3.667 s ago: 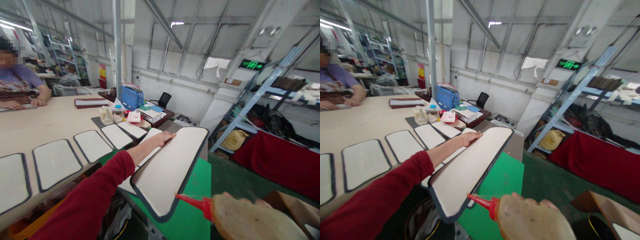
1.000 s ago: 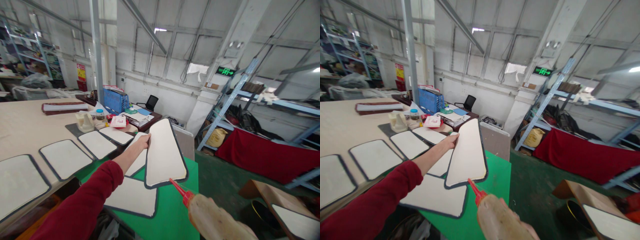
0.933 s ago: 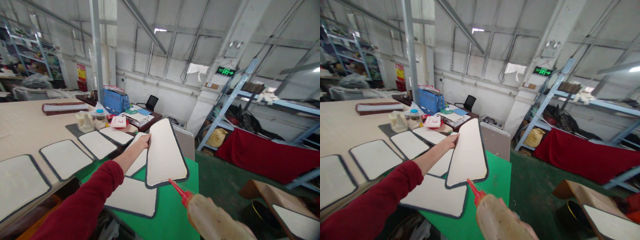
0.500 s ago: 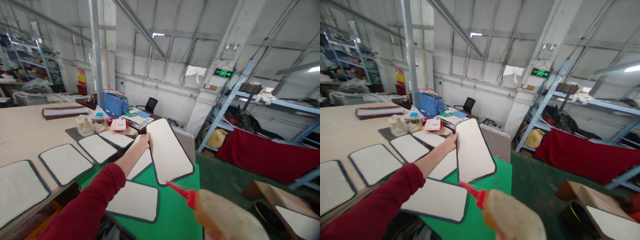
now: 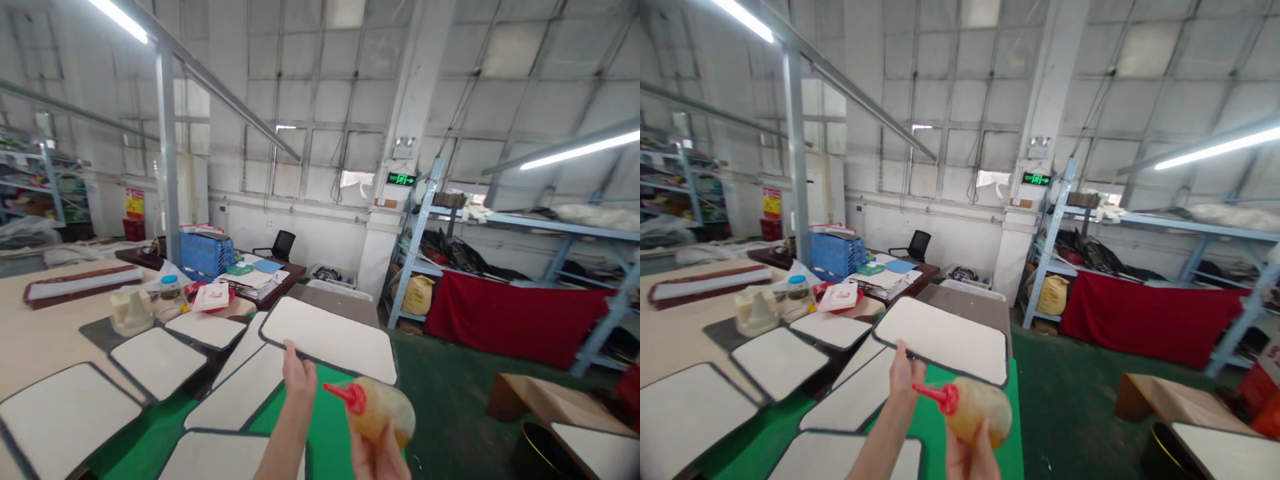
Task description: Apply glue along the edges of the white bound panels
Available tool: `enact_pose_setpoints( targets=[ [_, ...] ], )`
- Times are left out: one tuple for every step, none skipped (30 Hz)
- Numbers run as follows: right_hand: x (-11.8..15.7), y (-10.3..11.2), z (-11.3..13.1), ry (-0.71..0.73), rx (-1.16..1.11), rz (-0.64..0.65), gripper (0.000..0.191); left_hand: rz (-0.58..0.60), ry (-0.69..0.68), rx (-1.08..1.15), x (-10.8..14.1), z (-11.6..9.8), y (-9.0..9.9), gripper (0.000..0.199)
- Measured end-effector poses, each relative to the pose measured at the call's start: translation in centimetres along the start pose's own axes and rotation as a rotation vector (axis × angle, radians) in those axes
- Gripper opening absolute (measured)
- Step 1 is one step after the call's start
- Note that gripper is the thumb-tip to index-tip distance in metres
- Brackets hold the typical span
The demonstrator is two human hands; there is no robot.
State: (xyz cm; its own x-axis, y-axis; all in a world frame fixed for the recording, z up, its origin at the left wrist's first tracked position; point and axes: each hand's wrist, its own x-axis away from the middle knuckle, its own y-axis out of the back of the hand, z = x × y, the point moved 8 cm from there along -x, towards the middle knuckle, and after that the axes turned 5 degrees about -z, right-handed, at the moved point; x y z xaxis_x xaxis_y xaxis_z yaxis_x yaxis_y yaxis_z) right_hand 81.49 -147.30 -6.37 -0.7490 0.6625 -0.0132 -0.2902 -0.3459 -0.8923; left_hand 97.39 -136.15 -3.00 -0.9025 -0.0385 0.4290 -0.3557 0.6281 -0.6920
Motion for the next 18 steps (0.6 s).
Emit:
enact_pose_setpoints(
  targets=[
    [-0.4, -0.7, -0.3, -0.003, -0.050, -0.019, 0.029, 0.014, 0.025, 0.028, 0.6, 0.6, 0.3, 0.034],
    [-0.7, -1.3, -0.3, 0.004, -0.074, -0.028, 0.031, 0.034, 0.047, 0.066, 1.2, 1.1, 0.6, 0.037],
    [-0.9, -1.7, -0.2, 0.009, -0.093, -0.032, 0.033, 0.056, 0.066, 0.104, 1.7, 1.3, 0.8, 0.038],
    [-1.2, -1.9, -0.1, 0.010, -0.107, -0.037, 0.032, 0.076, 0.082, 0.135, 2.1, 1.4, 1.1, 0.037],
    [-1.4, -1.9, 0.2, 0.010, -0.113, -0.039, 0.032, 0.093, 0.098, 0.150, 2.4, 1.4, 1.3, 0.036],
    [-1.6, -1.8, 0.3, 0.002, -0.111, -0.041, 0.032, 0.104, 0.109, 0.148, 2.6, 1.4, 1.8, 0.034],
    [-1.7, -1.6, 0.4, -0.012, -0.105, -0.044, 0.032, 0.115, 0.118, 0.136, 2.8, 1.5, 2.3, 0.033],
    [-2.0, -1.4, 0.5, -0.027, -0.095, -0.048, 0.033, 0.131, 0.119, 0.123, 2.9, 1.7, 3.0, 0.031],
    [-2.2, -1.3, 0.5, -0.039, -0.081, -0.052, 0.035, 0.151, 0.114, 0.112, 2.9, 2.0, 3.9, 0.030],
    [-2.4, -1.2, 0.6, -0.047, -0.066, -0.054, 0.036, 0.173, 0.110, 0.091, 3.0, 2.4, 5.0, 0.031],
    [-2.7, -1.2, 0.7, -0.051, -0.051, -0.055, 0.036, 0.204, 0.110, 0.050, 3.1, 3.0, 6.3, 0.033],
    [-2.9, -1.1, 0.7, -0.052, -0.037, -0.053, 0.036, 0.244, 0.116, -0.009, 3.3, 3.4, 7.6, 0.037],
    [-3.2, -0.9, 0.7, -0.054, -0.023, -0.048, 0.036, 0.283, 0.138, -0.114, 3.5, 3.9, 9.0, 0.042],
    [-3.4, -0.7, 0.6, -0.062, -0.008, -0.040, 0.035, 0.345, 0.147, -0.236, 3.8, 4.0, 10.0, 0.047],
    [-3.6, -0.4, 0.5, -0.076, 0.005, -0.028, 0.035, 0.414, 0.125, -0.352, 4.1, 3.3, 10.7, 0.051],
    [-3.7, -0.1, 0.2, -0.099, 0.016, -0.013, 0.034, 0.479, 0.068, -0.452, 4.3, 1.9, 10.7, 0.050],
    [-3.7, 0.3, -0.2, -0.128, 0.027, 0.003, 0.034, 0.527, -0.017, -0.539, 4.6, -0.1, 10.2, 0.044],
    [-3.6, 0.7, -0.6, -0.158, 0.037, 0.018, 0.034, 0.552, -0.124, -0.606, 4.8, -2.7, 9.1, 0.036]
  ],
)
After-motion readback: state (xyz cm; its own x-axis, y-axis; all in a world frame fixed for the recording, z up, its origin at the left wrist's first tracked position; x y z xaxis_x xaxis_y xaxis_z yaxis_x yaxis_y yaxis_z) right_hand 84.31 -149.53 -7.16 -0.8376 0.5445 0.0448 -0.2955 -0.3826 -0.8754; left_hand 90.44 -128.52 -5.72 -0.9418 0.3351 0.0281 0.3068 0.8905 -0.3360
